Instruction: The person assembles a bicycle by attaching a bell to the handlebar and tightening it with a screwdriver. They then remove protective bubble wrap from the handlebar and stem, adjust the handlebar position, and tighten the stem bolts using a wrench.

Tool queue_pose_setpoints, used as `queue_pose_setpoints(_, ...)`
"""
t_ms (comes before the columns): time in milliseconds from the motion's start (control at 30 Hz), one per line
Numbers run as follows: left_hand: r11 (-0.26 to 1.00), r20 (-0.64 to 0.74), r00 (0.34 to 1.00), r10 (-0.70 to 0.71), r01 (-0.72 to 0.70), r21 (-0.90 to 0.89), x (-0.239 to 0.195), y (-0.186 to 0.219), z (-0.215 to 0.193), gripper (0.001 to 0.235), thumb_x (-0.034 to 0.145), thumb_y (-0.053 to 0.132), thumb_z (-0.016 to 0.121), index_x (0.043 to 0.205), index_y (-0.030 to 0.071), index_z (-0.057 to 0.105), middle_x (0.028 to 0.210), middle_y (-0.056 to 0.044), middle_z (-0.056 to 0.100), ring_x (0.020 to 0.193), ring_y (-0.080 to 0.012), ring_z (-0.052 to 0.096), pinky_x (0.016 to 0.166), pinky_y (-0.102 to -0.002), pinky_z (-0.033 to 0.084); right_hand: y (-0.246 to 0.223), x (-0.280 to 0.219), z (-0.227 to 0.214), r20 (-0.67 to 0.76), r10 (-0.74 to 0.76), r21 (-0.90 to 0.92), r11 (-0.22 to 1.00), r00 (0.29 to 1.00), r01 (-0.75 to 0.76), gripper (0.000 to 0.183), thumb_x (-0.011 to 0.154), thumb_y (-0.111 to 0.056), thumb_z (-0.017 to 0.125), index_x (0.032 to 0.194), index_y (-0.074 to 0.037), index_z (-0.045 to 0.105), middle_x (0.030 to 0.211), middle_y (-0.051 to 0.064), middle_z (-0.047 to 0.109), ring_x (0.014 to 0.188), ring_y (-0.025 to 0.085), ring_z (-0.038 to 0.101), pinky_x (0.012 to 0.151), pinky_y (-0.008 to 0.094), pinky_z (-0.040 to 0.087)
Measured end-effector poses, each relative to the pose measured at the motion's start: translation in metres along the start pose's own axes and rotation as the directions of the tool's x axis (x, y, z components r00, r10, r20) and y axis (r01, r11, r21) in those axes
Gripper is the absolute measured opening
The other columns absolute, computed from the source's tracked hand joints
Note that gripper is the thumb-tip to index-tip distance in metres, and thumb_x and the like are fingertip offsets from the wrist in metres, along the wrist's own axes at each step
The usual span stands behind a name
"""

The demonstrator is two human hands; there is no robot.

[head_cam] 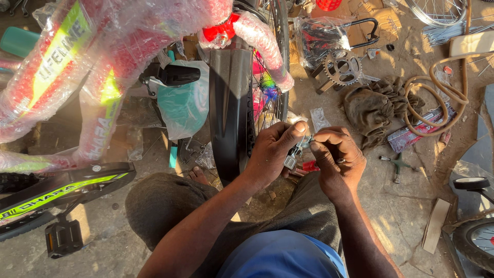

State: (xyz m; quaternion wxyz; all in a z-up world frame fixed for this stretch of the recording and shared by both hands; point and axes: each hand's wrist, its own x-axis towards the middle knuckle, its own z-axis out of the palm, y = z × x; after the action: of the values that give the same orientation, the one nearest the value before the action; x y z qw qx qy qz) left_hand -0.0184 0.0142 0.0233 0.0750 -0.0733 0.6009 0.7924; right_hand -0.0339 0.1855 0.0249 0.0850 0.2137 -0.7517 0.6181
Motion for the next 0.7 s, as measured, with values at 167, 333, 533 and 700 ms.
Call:
queue_pose_setpoints(167, 0.999, -0.042, 0.999, 0.015, -0.014, 0.032, 0.0025, -0.0023, 0.0, 0.079, 0.09, 0.071, 0.056, 0.108, -0.005, 0.068, 0.068, -0.001, 0.053, 0.049, -0.0063, 0.06, 0.035, -0.023, 0.054, 0.0016, -0.0011, 0.0024, -0.07, 0.249, 0.234, 0.945, 0.966, -0.227, 0.01, 0.096, -0.007, 0.074, 0.105, -0.004, 0.069, 0.104, 0.005, 0.066, 0.076, 0.009, 0.057, 0.061, 0.024, 0.046)
queue_pose_setpoints(333, 1.0, -0.061, 0.998, 0.018, -0.016, 0.026, 0.0004, -0.0033, 0.002, 0.082, 0.09, 0.073, 0.059, 0.105, -0.007, 0.068, 0.066, 0.0, 0.052, 0.047, -0.007, 0.055, 0.034, -0.023, 0.047, 0.0029, -0.0003, 0.0033, -0.014, -0.004, 0.025, 1.0, 1.0, 0.005, 0.009, 0.102, -0.006, 0.072, 0.108, -0.001, 0.068, 0.111, 0.008, 0.066, 0.097, 0.01, 0.061, 0.081, 0.024, 0.051)
queue_pose_setpoints(533, 0.998, -0.07, 0.997, 0.025, -0.021, 0.056, -0.0015, -0.0054, 0.0024, 0.08, 0.084, 0.075, 0.059, 0.105, -0.002, 0.068, 0.063, 0.002, 0.048, 0.045, -0.0066, 0.057, 0.032, -0.023, 0.049, 0.0004, -0.0045, 0.0034, -0.052, 0.243, 0.22, 0.949, 0.969, -0.226, 0.009, 0.099, -0.009, 0.071, 0.106, -0.003, 0.069, 0.101, 0.006, 0.065, 0.07, 0.005, 0.056, 0.057, 0.02, 0.046)
queue_pose_setpoints(700, 0.99, -0.069, 0.994, 0.088, -0.08, 0.116, 0.002, -0.0111, 0.0028, 0.077, 0.087, 0.072, 0.057, 0.1, -0.003, 0.068, 0.06, -0.002, 0.053, 0.043, -0.0083, 0.055, 0.036, -0.026, 0.046, 0.003, -0.0045, 0.0034, -0.054, 0.132, 0.174, 0.977, 0.99, -0.121, 0.01, 0.099, -0.007, 0.071, 0.106, -0.002, 0.067, 0.107, 0.005, 0.064, 0.076, 0.004, 0.057, 0.056, 0.021, 0.046)
